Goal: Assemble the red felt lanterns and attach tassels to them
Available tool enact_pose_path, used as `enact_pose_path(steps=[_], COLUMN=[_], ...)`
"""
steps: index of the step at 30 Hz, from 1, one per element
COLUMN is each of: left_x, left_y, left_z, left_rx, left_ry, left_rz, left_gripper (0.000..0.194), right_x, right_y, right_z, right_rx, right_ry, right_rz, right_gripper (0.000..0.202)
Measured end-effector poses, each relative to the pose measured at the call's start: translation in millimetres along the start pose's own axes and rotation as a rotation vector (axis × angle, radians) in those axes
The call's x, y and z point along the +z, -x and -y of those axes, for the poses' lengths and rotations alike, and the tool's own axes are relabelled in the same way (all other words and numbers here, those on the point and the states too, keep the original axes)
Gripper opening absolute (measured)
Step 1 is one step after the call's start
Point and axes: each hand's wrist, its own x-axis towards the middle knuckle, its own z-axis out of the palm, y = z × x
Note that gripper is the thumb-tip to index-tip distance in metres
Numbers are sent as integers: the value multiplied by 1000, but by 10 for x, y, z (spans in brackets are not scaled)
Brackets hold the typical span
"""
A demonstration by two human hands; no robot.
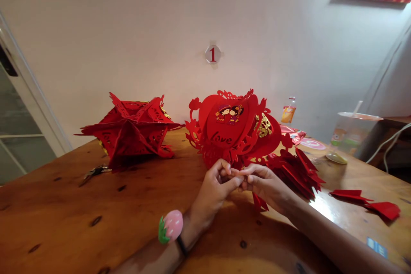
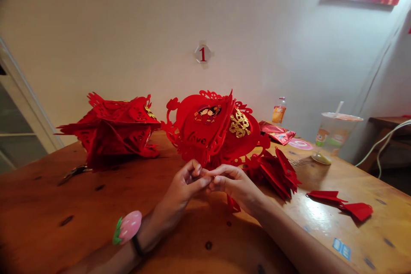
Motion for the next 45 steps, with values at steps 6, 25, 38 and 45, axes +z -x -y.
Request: enact_pose_path(steps=[6,25,38,45], left_x=[-9,-140,-166,-134], left_y=[-26,-57,-39,-34], left_z=[55,109,140,147], left_rx=[23,199,199,188], left_ry=[23,-231,-354,-361], left_rz=[2,-190,-215,-217], left_gripper=[37,19,20,20], right_x=[48,-1837,-2853,-2834], right_y=[5,552,274,209], right_z=[47,1310,1129,1141], right_rx=[-35,-277,254,400], right_ry=[36,922,1562,1697], right_rz=[13,-753,-899,-772], right_gripper=[13,34,5,10])
